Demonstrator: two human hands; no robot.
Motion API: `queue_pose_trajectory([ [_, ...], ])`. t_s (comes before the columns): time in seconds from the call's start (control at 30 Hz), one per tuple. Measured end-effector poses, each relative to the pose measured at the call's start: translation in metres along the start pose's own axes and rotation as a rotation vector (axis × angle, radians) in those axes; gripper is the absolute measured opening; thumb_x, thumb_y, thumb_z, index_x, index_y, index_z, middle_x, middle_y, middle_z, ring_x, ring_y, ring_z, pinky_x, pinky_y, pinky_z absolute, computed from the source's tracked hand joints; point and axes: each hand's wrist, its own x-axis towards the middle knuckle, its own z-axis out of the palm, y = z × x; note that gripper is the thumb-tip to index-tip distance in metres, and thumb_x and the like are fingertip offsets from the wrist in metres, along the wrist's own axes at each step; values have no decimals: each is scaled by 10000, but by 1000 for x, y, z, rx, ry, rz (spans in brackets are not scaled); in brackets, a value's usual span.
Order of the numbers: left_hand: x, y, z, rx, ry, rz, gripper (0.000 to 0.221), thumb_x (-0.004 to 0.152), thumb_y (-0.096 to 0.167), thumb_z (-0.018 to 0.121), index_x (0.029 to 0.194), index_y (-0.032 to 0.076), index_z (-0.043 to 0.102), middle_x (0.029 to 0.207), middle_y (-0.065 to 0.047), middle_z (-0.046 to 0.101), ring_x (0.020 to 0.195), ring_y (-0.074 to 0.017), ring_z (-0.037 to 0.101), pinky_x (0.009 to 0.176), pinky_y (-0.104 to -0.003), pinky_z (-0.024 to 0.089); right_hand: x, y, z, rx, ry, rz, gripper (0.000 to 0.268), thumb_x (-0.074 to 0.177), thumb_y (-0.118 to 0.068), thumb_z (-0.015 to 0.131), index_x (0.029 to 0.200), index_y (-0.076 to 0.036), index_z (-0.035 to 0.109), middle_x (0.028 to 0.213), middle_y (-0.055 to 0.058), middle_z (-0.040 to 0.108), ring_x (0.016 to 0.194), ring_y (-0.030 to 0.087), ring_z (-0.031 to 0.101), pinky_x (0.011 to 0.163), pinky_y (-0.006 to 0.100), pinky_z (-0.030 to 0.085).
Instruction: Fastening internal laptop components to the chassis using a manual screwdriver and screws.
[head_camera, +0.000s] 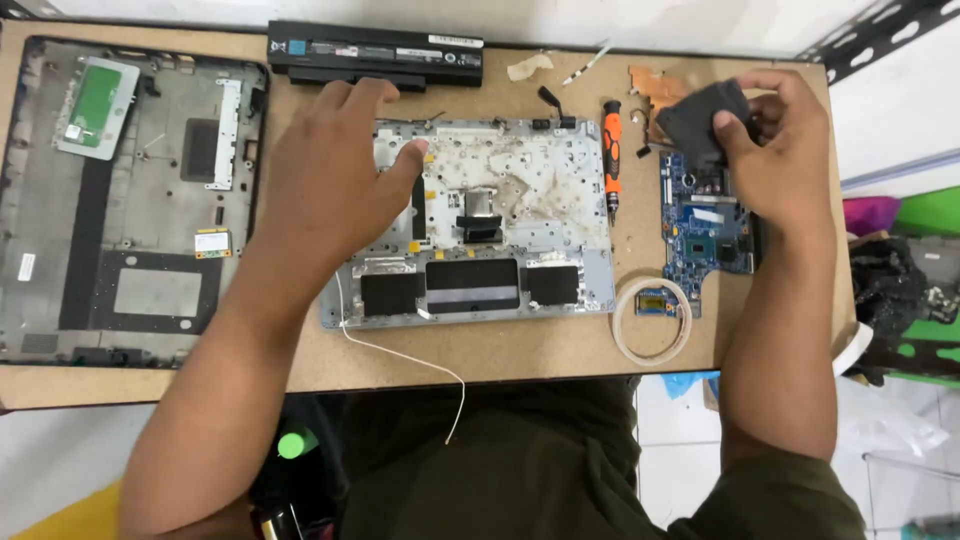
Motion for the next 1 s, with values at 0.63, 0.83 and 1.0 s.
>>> queue_pose_trajectory([
  [0.63, -6, -7, 31, -54, 272, 106, 272, 908, 249, 573, 1055, 25, 622, 925, -132, 646, 841, -298, 597, 598, -405, 476, -3, -22, 23, 125, 98, -100, 408, 979, 138, 535, 1280, -85, 373, 1085, 186, 447, 838, 209, 544, 652, 310, 547],
  [0.83, -15, 10, 15, -203, 120, 140, 262, 885, 190, 573, 1100, 55, 635, 1053, -129, 671, 963, -260, 607, 816, -423, 485, -3, -25, 18, 19, 162, -54, 396, 941, 141, 514, 1237, -70, 355, 1092, 243, 485, 946, 295, 588, 673, 349, 575],
  [1.0, -43, 42, 15, -303, 430, 791, 82, 936, 45, 606, 929, 78, 532, 732, -61, 546, 623, -174, 497, 507, -288, 401, -2, -6, 13, -152, 228, 3, 418, 951, 112, 539, 1272, -80, 352, 1025, 196, 544, 827, 274, 561, 677, 388, 458],
])
